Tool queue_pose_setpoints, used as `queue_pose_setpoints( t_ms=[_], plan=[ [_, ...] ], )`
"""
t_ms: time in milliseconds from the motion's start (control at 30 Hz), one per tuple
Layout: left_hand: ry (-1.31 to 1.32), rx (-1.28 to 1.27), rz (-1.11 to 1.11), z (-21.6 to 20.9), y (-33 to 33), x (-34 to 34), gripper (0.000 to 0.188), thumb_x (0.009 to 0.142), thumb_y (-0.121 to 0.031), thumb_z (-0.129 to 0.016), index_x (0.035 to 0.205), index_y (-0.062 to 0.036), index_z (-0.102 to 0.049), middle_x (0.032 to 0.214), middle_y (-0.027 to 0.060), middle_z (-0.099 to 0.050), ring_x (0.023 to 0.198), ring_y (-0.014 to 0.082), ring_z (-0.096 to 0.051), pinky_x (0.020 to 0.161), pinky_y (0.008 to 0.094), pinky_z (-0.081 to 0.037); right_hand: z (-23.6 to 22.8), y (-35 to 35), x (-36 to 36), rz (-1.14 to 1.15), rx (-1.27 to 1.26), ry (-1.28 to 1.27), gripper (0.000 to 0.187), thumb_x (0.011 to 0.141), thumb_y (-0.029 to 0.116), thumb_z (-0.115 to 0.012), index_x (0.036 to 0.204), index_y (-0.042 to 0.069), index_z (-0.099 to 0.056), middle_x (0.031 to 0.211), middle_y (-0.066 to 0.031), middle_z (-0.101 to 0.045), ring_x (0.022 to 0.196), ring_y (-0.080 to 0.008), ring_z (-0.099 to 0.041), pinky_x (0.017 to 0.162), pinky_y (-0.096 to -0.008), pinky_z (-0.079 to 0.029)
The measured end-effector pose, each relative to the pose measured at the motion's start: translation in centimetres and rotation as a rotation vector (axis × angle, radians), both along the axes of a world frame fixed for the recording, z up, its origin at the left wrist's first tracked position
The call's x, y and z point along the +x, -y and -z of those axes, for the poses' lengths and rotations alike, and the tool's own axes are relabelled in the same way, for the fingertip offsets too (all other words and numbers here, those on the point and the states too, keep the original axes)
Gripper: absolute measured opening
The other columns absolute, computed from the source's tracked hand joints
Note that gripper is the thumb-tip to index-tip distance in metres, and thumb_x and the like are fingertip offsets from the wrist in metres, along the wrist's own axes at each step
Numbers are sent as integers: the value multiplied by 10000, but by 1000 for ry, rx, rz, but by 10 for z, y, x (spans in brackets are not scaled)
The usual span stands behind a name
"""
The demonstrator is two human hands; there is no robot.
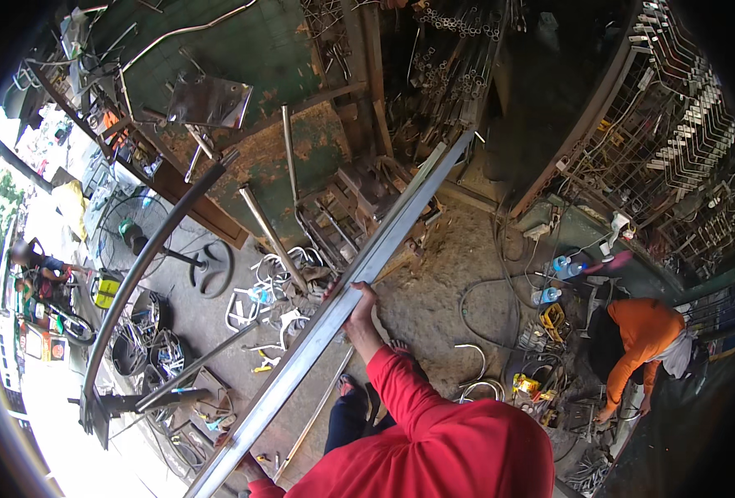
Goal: The person picks up long metal profiles from the workshop floor and carries them to a parked auto rickshaw. They place the profiles on the rickshaw's roof rack, then return to the workshop to retrieve more profiles and repeat the process.
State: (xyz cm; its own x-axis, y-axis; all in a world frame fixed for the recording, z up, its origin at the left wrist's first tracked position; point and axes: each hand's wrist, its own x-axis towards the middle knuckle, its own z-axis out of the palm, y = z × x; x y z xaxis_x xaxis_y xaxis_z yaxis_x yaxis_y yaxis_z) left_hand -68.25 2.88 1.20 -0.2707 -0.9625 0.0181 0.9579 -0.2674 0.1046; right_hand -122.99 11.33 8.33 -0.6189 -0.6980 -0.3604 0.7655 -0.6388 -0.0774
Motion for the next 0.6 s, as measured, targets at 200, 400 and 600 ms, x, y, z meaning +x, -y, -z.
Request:
queue_pose_setpoints(
  t_ms=[200, 400, 600],
  plan=[
    [206, 241, -282, 31, 27, -51, 337, 925, -259, -463, 1027, 25, -611, 904, 152, -649, 1004, 321, -616, 1101, 491, -331, 37, 35, -25, 41, 17, -42, 509, 649, 344, -565, 984, -39, -550, 836, -172, -592, 776, -339, -587, 788, -444, -482],
    [51, 297, -183, 97, 39, -96, 336, 928, -250, -444, 1020, 28, -609, 907, 156, -649, 986, 323, -619, 1080, 495, -352, 88, 60, -53, 4, 106, -41, 518, 658, 319, -561, 1020, -52, -546, 878, -194, -614, 811, -365, -610, 841, -475, -503],
    [-190, 297, -15, 175, 27, -115, 337, 931, -241, -425, 1013, 30, -606, 911, 160, -649, 967, 324, -623, 1059, 499, -374, 125, 57, -71, -33, 312, -69, 517, 665, 316, -557, 1028, -52, -538, 878, -206, -616, 854, -374, -621, 850, -484, -509]
  ],
)
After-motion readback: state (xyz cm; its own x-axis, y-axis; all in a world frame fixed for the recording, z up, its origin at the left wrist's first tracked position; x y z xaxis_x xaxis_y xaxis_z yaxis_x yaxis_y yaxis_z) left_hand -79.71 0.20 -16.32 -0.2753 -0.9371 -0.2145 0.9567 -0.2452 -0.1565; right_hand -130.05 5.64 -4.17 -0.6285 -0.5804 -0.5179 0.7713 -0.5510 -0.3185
